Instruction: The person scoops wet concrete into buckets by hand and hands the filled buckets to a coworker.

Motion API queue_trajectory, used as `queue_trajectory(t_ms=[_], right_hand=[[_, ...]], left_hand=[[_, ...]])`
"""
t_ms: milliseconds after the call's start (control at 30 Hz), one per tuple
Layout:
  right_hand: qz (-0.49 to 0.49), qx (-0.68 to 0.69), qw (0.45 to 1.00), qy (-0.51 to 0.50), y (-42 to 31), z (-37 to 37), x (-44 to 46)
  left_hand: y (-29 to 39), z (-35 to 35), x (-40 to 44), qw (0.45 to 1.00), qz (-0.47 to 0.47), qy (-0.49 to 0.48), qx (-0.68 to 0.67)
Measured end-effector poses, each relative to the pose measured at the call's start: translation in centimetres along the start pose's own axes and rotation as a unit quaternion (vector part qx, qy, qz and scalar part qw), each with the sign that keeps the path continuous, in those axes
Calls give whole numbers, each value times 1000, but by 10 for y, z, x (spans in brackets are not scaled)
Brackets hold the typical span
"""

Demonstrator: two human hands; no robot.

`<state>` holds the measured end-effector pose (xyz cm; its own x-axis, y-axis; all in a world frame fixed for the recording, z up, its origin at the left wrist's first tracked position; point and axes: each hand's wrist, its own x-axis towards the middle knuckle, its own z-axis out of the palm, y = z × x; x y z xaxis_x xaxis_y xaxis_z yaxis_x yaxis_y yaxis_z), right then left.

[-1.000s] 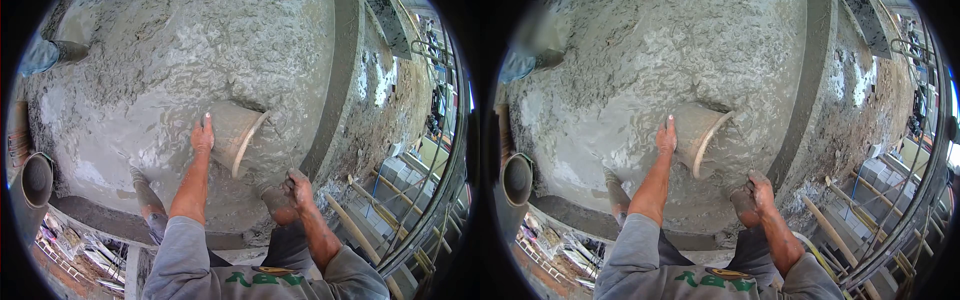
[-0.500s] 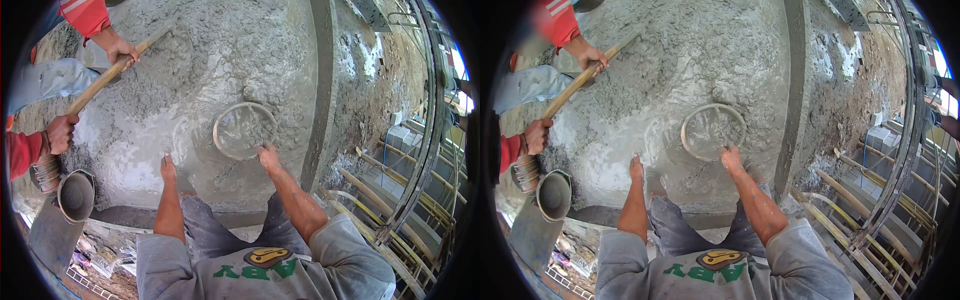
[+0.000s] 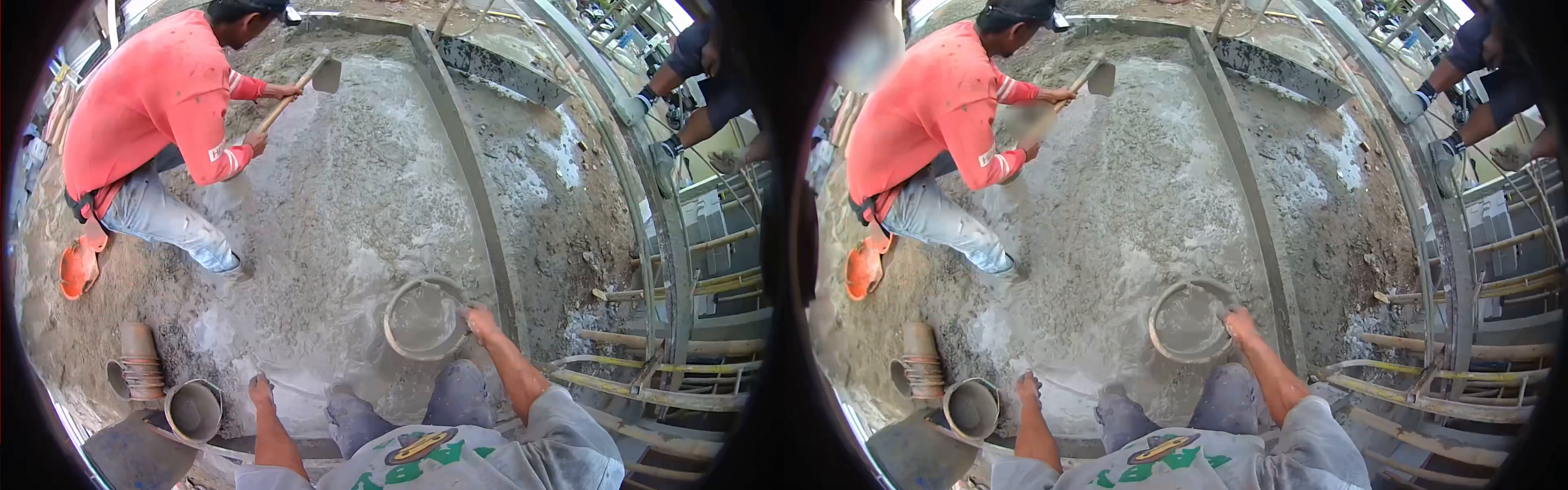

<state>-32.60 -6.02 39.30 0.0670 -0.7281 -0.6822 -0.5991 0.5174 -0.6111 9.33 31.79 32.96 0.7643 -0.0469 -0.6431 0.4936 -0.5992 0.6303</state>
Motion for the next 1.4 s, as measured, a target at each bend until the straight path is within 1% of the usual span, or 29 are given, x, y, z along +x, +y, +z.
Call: queue_trajectory(t_ms=[33,67,200,267,333,400,433,500,533,567,600,633,667,767,800,833,900,967,1033,1100,1133,1167,1200,1233,1267,1300,1333,1367,1400], right_hand=[[6,16,1000,4,-32,-31,-33],[18,38,999,15,-56,-63,-67],[-100,108,981,129,-123,-170,-160],[-142,163,964,154,-148,-227,-197],[-175,226,944,166,-173,-281,-234],[-243,208,927,194,-196,-329,-254],[-244,195,926,209,-208,-352,-262],[-275,200,904,259,-230,-391,-272],[-284,176,909,249,-234,-420,-273],[-259,185,913,256,-234,-456,-265],[-273,188,907,260,-231,-495,-256],[-287,160,912,247,-244,-492,-270],[-294,169,902,268,-244,-509,-266],[-326,254,867,279,-203,-652,-204],[-302,215,881,294,-202,-667,-202],[-282,176,891,309,-205,-681,-203],[-388,199,876,208,-200,-722,-191],[-378,123,870,292,-212,-748,-159],[-373,39,837,399,-235,-727,-118],[-367,-19,786,497,-259,-679,-76],[-363,-37,771,522,-267,-651,-56],[-361,-52,759,540,-267,-615,-34],[-358,-74,762,534,-266,-580,-7],[-351,-100,781,507,-257,-541,30],[-333,-128,818,452,-244,-488,62],[-299,-151,869,363,-223,-427,91],[-183,-173,941,227,-207,-305,24],[-118,-216,958,145,-179,-248,43],[-111,-258,958,53,-167,-166,-3]], left_hand=[[4,21,-14,1000,-17,-23,10],[11,38,-24,999,-2,-48,13],[73,96,-65,987,49,-154,16],[93,112,-63,983,93,-159,-10],[108,108,-64,982,125,-137,-29],[129,100,-69,982,142,-111,-56],[130,92,-70,982,140,-101,-77],[111,73,-57,978,179,-81,-71],[103,64,-60,980,174,-48,-81],[92,52,-66,982,168,-15,-88],[76,41,-73,982,160,17,-95],[58,30,-81,986,120,36,-110],[37,15,-91,988,80,53,-120],[-9,-17,-143,983,-39,109,-143],[-21,-22,-163,977,-79,128,-151],[-31,-23,-175,970,-98,147,-165],[-59,-29,-194,954,-141,184,-190],[-120,-30,-175,958,-118,159,-208],[-148,-6,-176,947,-100,263,-157],[-163,13,-182,951,-88,273,-115],[-187,26,-170,950,-88,283,-101],[-195,31,-168,953,-113,260,-107],[-203,37,-167,957,-137,230,-112],[-206,42,-170,955,-161,232,-87],[-204,39,-174,953,-182,233,-59],[-205,28,-175,951,-203,233,-30],[-210,15,-172,947,-217,236,-32],[-214,2,-165,943,-231,239,-36],[-216,-12,-157,938,-246,240,-40]])
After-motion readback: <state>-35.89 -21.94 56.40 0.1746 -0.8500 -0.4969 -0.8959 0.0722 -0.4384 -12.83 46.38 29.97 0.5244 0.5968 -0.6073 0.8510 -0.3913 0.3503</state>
